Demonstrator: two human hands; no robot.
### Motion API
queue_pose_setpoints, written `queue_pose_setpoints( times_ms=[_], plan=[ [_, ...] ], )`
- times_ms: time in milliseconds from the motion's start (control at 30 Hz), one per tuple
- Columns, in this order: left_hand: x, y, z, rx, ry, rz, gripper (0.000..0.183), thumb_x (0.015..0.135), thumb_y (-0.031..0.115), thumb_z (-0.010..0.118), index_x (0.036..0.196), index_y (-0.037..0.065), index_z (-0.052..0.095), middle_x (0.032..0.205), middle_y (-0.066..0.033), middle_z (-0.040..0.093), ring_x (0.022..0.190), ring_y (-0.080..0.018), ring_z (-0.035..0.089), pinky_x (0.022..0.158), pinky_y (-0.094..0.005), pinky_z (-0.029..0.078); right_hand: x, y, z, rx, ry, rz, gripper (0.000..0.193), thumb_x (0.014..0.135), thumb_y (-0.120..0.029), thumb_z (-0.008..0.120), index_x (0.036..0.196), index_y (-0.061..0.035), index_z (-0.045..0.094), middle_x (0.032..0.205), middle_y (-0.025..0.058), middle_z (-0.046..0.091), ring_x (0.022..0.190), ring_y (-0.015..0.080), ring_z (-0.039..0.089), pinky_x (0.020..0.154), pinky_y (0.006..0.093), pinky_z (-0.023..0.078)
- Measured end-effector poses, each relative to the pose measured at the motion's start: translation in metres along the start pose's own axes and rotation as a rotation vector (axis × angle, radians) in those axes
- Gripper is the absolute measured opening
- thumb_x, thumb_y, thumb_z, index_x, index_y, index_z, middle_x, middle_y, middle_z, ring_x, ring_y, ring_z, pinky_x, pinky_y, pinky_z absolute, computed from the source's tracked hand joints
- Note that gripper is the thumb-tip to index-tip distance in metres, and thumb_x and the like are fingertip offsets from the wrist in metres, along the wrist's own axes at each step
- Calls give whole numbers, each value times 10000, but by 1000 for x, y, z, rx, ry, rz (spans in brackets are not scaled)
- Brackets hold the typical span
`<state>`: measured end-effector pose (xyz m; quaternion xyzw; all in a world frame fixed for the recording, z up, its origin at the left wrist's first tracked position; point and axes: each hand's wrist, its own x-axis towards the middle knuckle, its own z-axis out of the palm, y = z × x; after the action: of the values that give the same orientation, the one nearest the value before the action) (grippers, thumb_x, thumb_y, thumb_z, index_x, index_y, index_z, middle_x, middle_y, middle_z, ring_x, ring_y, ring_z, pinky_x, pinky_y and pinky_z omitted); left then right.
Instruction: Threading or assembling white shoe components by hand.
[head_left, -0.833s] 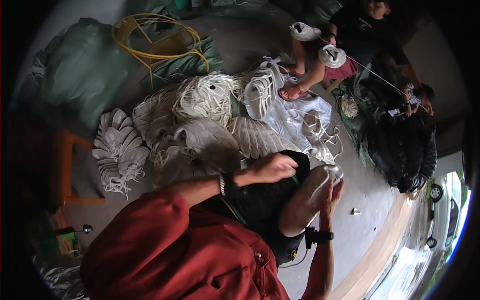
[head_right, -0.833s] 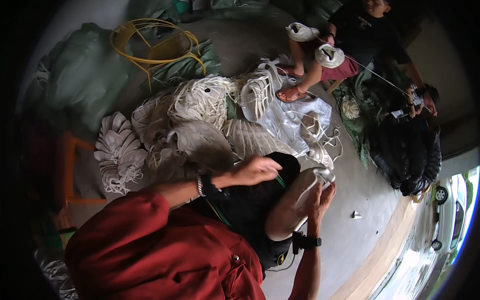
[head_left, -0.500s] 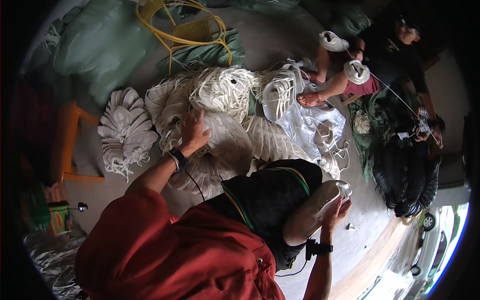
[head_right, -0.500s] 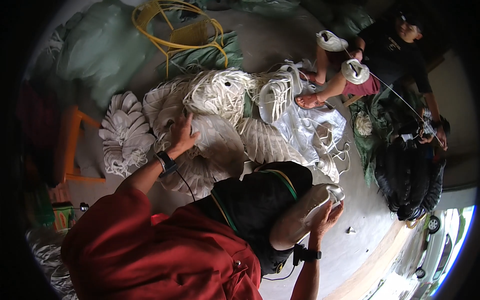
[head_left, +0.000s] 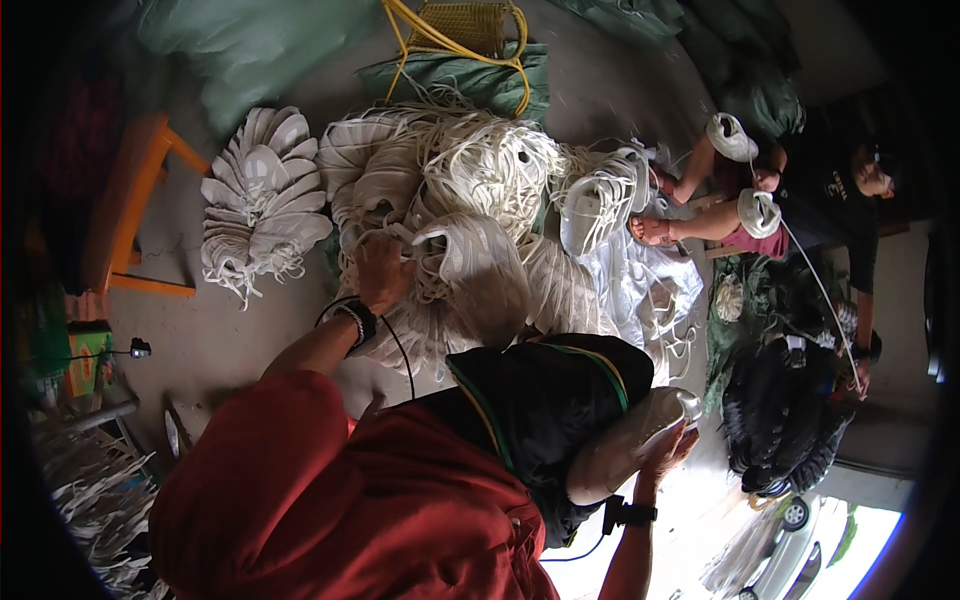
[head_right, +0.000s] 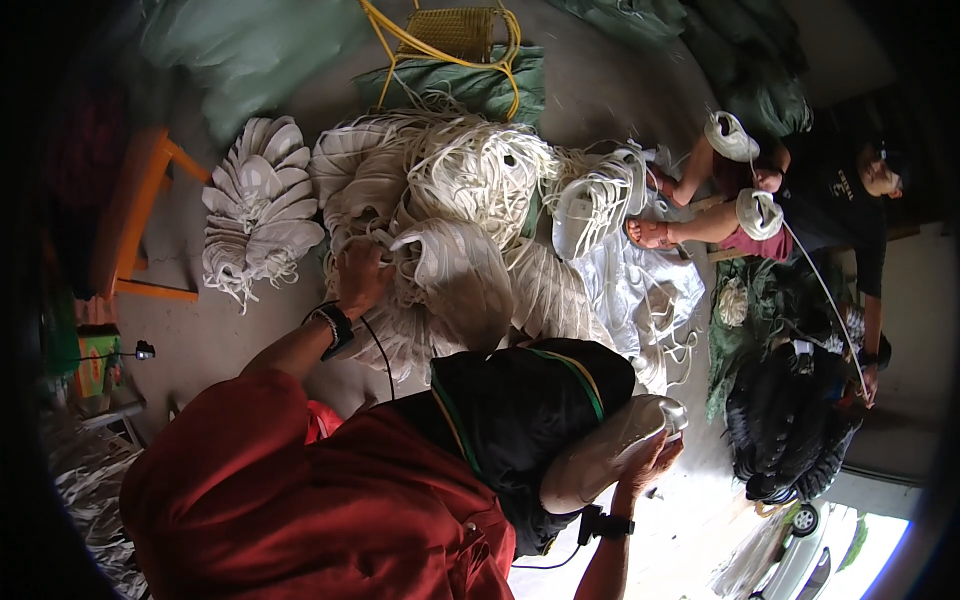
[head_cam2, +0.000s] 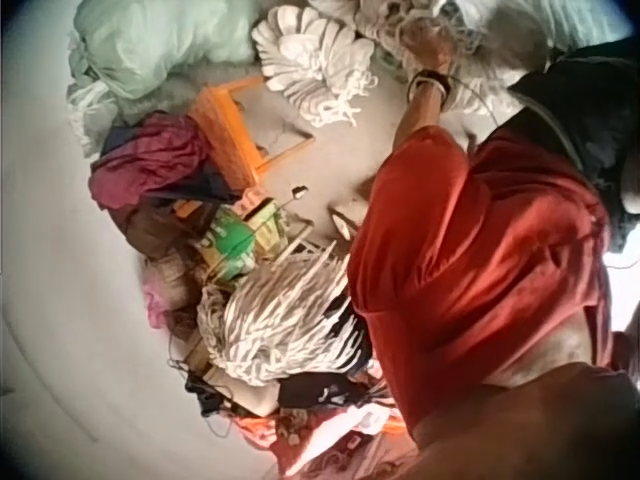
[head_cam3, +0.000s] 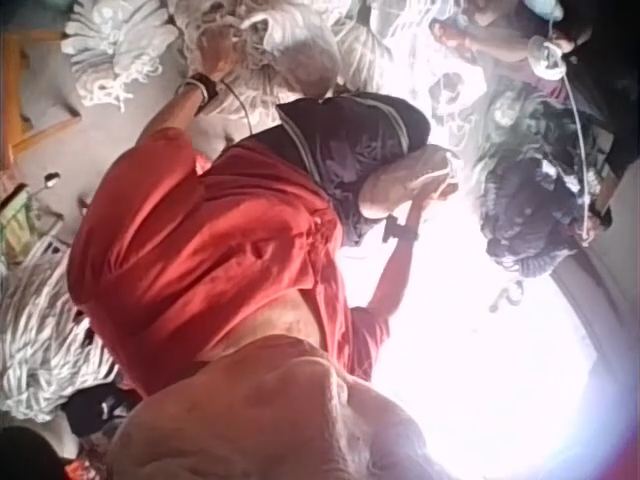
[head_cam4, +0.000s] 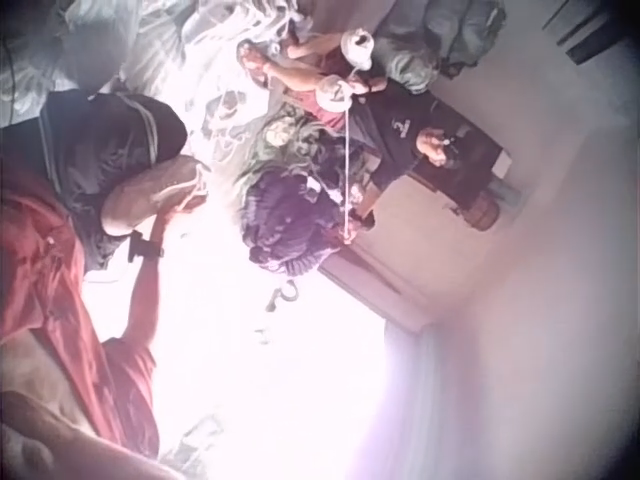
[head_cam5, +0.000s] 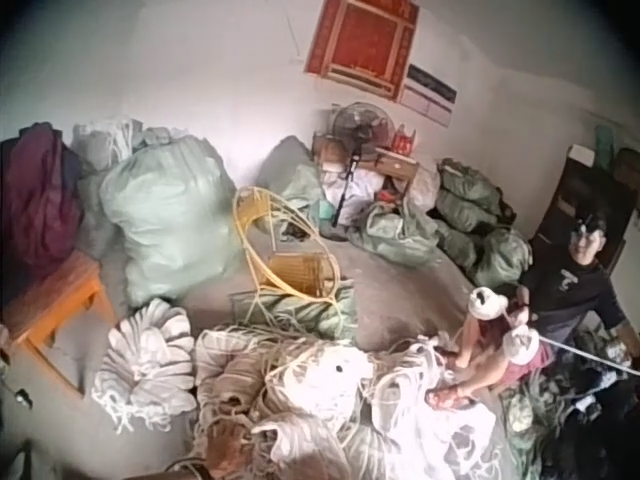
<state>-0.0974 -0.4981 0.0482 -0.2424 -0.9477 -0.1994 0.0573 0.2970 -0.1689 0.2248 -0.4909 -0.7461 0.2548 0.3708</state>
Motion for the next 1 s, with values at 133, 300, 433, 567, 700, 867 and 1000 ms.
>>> queue_pose_setpoints(
  times_ms=[133,300,433,567,700,867,1000],
  plan=[
    [4,-3,1,-55,-16,-46,399,730,328,593,994,35,542,1121,-150,469,1130,-321,380,899,-540,268,10,-4,11,25,-85,-45,439,901,-341,467,1077,59,424,984,163,473,888,234,442,836,340,364],
    [47,7,-35,-180,-554,-298,274,717,205,589,954,69,585,945,-165,593,967,-333,522,845,-529,337,10,0,15,-3,-70,-76,496,901,-349,470,1163,67,407,1071,179,477,964,237,460,870,342,366],
    [91,1,-34,-311,-252,-287,234,744,181,559,956,92,604,842,-166,614,919,-325,554,845,-496,368,3,-10,16,43,-55,-21,455,902,-318,481,1126,72,413,1062,166,466,961,222,443,876,331,353],
    [138,25,-13,-291,-192,-106,486,755,185,565,1214,77,442,1155,-173,513,1106,-321,469,941,-410,358,-3,-1,5,62,-3,-5,415,905,-310,476,1116,43,427,1034,147,470,932,203,447,852,319,362],
    [178,12,53,-285,-449,-9,738,723,162,535,1375,78,199,1371,-171,320,1193,-318,401,957,-344,363,-11,8,-5,102,38,48,411,902,-327,477,1119,18,426,1037,132,471,924,188,449,839,317,369],
    [177,-18,91,-83,-273,121,600,724,104,483,1307,94,340,1292,-150,433,981,-339,550,821,-408,450,-18,13,-17,59,-16,139,487,904,-330,457,1250,-1,360,1225,181,418,1107,269,416,961,364,304],
    [175,27,60,0,-445,31,410,704,94,531,1109,47,487,1109,-178,551,952,-354,558,801,-420,457,-21,9,-27,88,19,178,488,902,-332,458,1249,-4,360,1220,180,419,1095,269,422,946,369,321]
  ],
)
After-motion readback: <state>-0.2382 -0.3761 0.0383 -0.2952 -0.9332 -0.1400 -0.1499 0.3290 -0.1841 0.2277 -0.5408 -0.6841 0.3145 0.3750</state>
